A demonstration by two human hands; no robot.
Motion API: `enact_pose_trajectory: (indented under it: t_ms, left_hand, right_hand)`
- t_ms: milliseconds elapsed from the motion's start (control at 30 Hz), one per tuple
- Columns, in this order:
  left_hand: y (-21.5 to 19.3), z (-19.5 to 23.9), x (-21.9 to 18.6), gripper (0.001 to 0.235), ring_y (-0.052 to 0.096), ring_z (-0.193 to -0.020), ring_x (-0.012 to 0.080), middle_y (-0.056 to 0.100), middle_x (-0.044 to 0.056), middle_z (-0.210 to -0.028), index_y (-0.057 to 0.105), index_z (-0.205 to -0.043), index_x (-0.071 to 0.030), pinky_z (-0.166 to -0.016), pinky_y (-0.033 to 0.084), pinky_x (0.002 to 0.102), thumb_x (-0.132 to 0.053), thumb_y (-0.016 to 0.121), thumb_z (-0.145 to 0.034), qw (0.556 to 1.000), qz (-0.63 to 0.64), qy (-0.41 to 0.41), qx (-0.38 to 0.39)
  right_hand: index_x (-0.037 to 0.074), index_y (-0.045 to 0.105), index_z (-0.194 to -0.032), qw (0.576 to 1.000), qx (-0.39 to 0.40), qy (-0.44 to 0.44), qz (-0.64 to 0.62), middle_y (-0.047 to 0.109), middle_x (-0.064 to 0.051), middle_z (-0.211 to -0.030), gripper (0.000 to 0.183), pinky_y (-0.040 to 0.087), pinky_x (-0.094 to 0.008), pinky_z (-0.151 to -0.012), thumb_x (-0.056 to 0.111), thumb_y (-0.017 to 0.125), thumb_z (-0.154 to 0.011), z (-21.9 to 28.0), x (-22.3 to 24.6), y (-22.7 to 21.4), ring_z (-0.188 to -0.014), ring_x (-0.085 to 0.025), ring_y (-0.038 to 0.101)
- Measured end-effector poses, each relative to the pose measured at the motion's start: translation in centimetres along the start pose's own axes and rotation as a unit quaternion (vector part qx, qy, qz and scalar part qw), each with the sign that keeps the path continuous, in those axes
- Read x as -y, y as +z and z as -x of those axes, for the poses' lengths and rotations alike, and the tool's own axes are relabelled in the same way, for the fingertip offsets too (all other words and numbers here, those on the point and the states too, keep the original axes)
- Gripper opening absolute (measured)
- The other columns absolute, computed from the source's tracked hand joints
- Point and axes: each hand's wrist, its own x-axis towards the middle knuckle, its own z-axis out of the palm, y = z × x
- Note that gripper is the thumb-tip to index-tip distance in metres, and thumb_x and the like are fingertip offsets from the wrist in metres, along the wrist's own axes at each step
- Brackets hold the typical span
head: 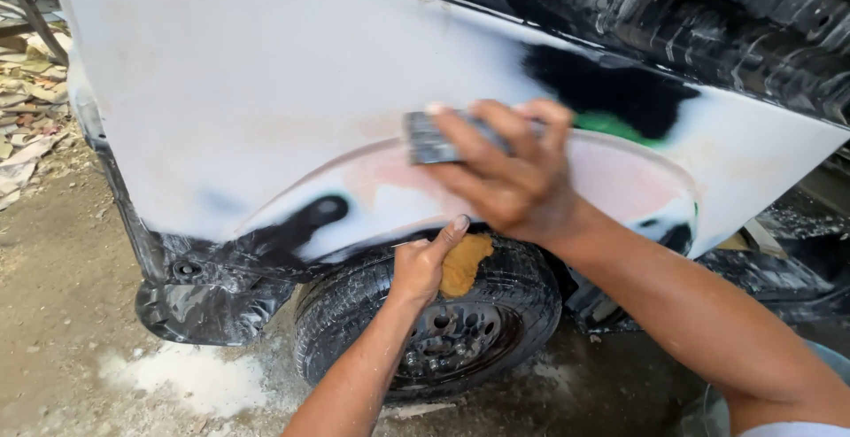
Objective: The person uses a sanding block to sand the side panel of a car, focusing on the area above the rear wheel. They hold a sponge in their other hand while working on the vehicle's surface.
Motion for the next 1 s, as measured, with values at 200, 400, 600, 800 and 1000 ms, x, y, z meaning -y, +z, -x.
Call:
enact_pose_trajectory:
  t_ms: [200,400,600,800,1000]
  left_hand:
    - [-0.3,0.0,-0.4,0.068,0.035,-0.037,0.0108,0.037,-0.004,-0.039,0.031,-0.04,-0.021,-0.044,0.028,0.027,-0.045,0.085,-0.072,0.999,0.033,-0.004,-0.006]
    - [-0.2,0.0,-0.2,0.069,0.032,-0.042,0.0089,0.033,-0.005,-0.041,0.029,-0.04,-0.02,-0.044,0.026,0.027,-0.043,0.087,-0.07,0.999,0.039,-0.007,-0.022]
    - [-0.1,0.6,-1.0,0.066,0.036,-0.044,0.0086,0.038,-0.004,-0.044,0.032,-0.042,-0.02,-0.045,0.028,0.026,-0.043,0.087,-0.07,0.999,0.047,-0.019,-0.014]
    - [-0.1,1.0,-1.8,0.032,0.059,-0.068,0.0083,0.068,0.004,-0.068,0.079,-0.08,-0.004,-0.059,0.047,0.022,-0.035,0.085,-0.071,0.996,0.077,-0.038,-0.001]
    - [-0.2,0.2,-0.6,0.06,0.043,-0.045,0.0086,0.047,-0.002,-0.044,0.042,-0.04,-0.019,-0.047,0.034,0.026,-0.046,0.085,-0.072,1.0,0.018,-0.015,0.002]
  right_hand:
    - [0.022,0.075,-0.113,1.0,0.018,-0.014,-0.007,0.065,-0.006,-0.129,0.012,0.034,-0.046,-0.084,0.023,0.076,-0.101,1.6,-1.1,-0.4,-0.105,-0.029,0.061]
    - [0.02,0.075,-0.094,1.0,0.002,-0.013,0.001,0.067,-0.003,-0.123,0.012,0.032,-0.043,-0.084,0.026,0.072,-0.103,0.0,-0.2,-0.7,-0.102,-0.027,0.059]
    - [0.017,0.067,-0.08,0.999,-0.025,-0.044,0.0,0.07,-0.005,-0.119,0.026,0.032,-0.043,-0.083,0.022,0.063,-0.105,-0.9,-0.1,-0.5,-0.098,-0.027,0.06]
    - [0.017,0.063,-0.077,0.998,-0.021,-0.059,0.017,0.072,-0.004,-0.116,0.028,0.033,-0.042,-0.084,0.02,0.062,-0.105,-1.2,0.1,-0.6,-0.097,-0.026,0.06]
    - [0.018,0.065,-0.078,0.998,-0.022,-0.051,0.011,0.072,-0.004,-0.115,0.028,0.031,-0.042,-0.082,0.028,0.07,-0.104,-1.3,0.2,-0.1,-0.094,-0.026,0.061]
